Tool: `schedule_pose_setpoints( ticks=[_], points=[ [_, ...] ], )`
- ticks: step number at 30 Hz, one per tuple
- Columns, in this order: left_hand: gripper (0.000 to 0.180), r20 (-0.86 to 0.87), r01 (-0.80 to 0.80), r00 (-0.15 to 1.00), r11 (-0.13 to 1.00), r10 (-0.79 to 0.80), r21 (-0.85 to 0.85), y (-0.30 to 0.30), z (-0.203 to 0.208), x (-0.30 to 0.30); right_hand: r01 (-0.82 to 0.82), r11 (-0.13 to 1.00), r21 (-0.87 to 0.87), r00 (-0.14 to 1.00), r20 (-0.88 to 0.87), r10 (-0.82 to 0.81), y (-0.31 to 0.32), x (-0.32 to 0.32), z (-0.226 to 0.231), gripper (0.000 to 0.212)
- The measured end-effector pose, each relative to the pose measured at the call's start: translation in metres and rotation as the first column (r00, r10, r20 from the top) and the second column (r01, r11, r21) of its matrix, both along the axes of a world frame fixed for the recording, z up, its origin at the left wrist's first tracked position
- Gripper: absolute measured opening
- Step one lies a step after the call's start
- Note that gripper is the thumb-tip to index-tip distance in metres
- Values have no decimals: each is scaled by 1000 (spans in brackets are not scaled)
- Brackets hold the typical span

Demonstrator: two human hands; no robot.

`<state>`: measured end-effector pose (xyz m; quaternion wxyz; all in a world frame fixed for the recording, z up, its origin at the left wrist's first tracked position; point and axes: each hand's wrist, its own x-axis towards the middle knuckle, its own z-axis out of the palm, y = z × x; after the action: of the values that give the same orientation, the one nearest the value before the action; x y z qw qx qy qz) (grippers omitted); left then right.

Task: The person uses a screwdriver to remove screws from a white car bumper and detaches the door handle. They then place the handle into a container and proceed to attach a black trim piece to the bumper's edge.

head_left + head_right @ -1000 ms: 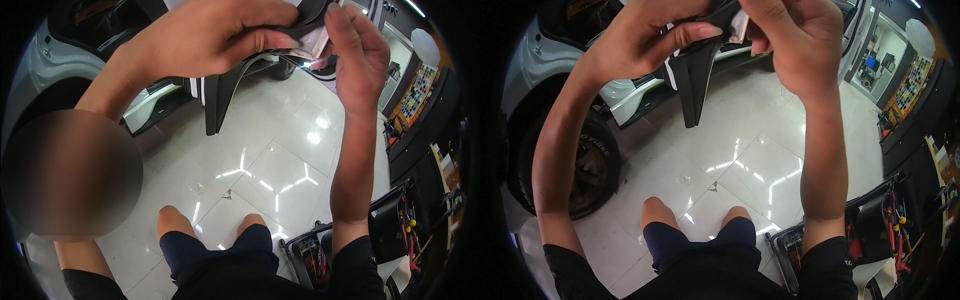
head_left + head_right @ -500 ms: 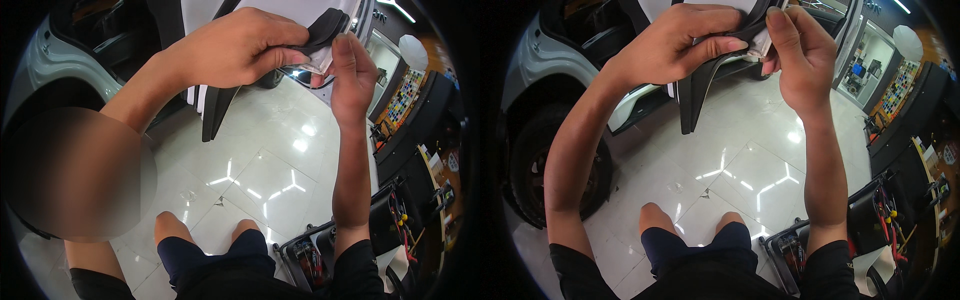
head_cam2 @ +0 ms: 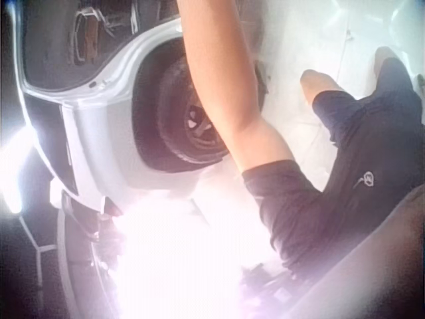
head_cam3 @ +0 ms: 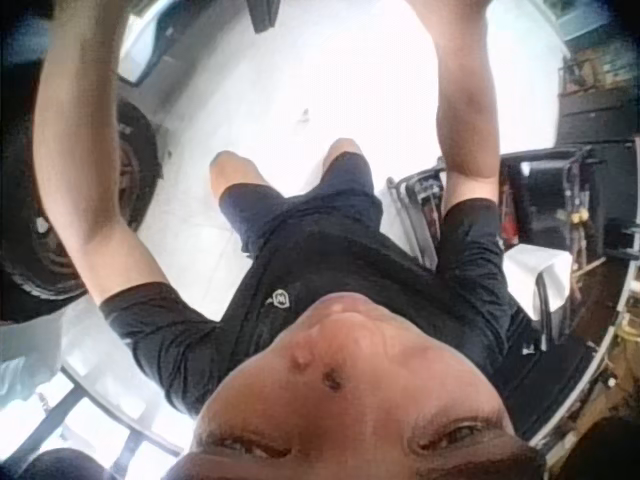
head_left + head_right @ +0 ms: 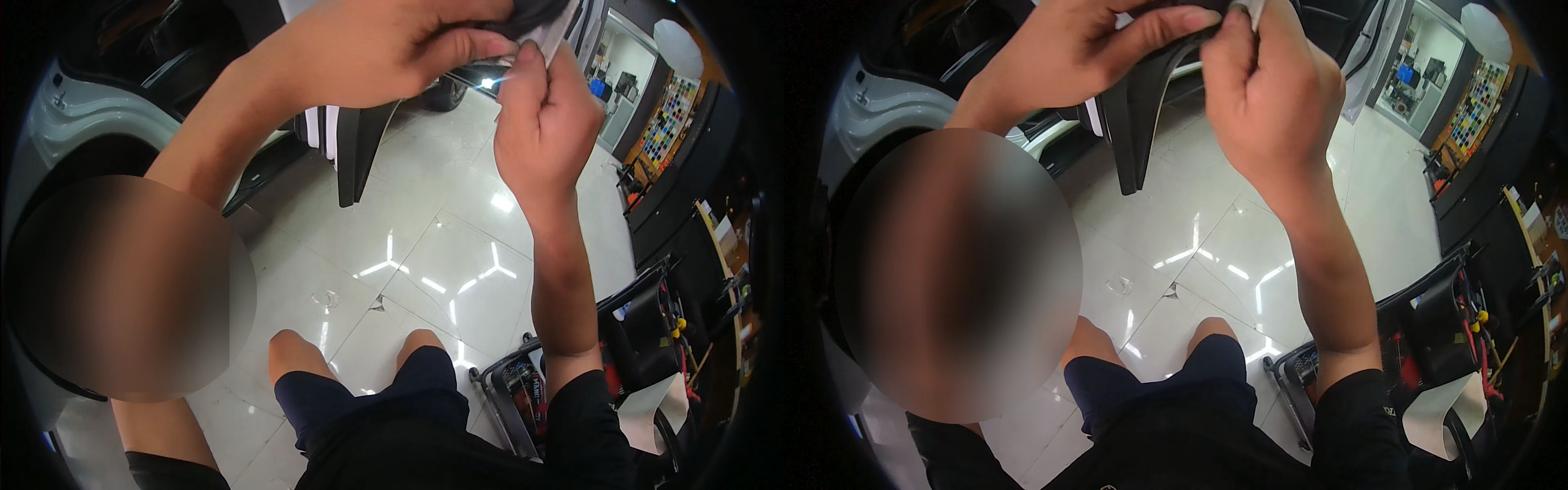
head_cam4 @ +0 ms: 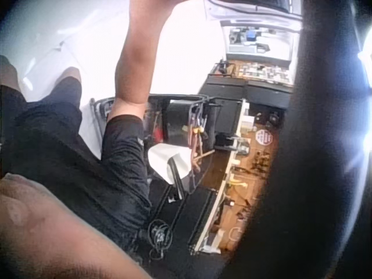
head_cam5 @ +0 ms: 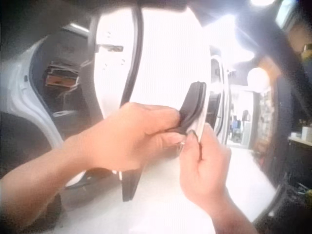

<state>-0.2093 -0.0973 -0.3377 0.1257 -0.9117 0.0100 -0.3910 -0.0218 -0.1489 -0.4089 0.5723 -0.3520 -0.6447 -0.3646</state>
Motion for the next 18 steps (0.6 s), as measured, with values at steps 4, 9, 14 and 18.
schedule_pose_setpoints(
  ticks=[4, 9, 14, 18],
  points=[
    [25, 15, 70, 997, 997, -70, -21, 14, -2, 4, -189, 982, -5, 969, -162, 186, 8, -22, 1, 12],
    [23, 6, 120, 993, 993, -120, -19, 15, 0, 4, -391, 918, 61, 913, -97, 395, 23, -12, -3, 24],
    [21, -8, 41, 999, 999, -41, 31, 10, 0, 0, -464, 884, 52, 871, -152, 466, 29, -8, -19, 9],
    [22, 282, -13, 958, 995, 41, -98, 22, -41, -13, -513, 856, -58, 832, -277, 480, 10, 4, -43, 3]
  ],
)
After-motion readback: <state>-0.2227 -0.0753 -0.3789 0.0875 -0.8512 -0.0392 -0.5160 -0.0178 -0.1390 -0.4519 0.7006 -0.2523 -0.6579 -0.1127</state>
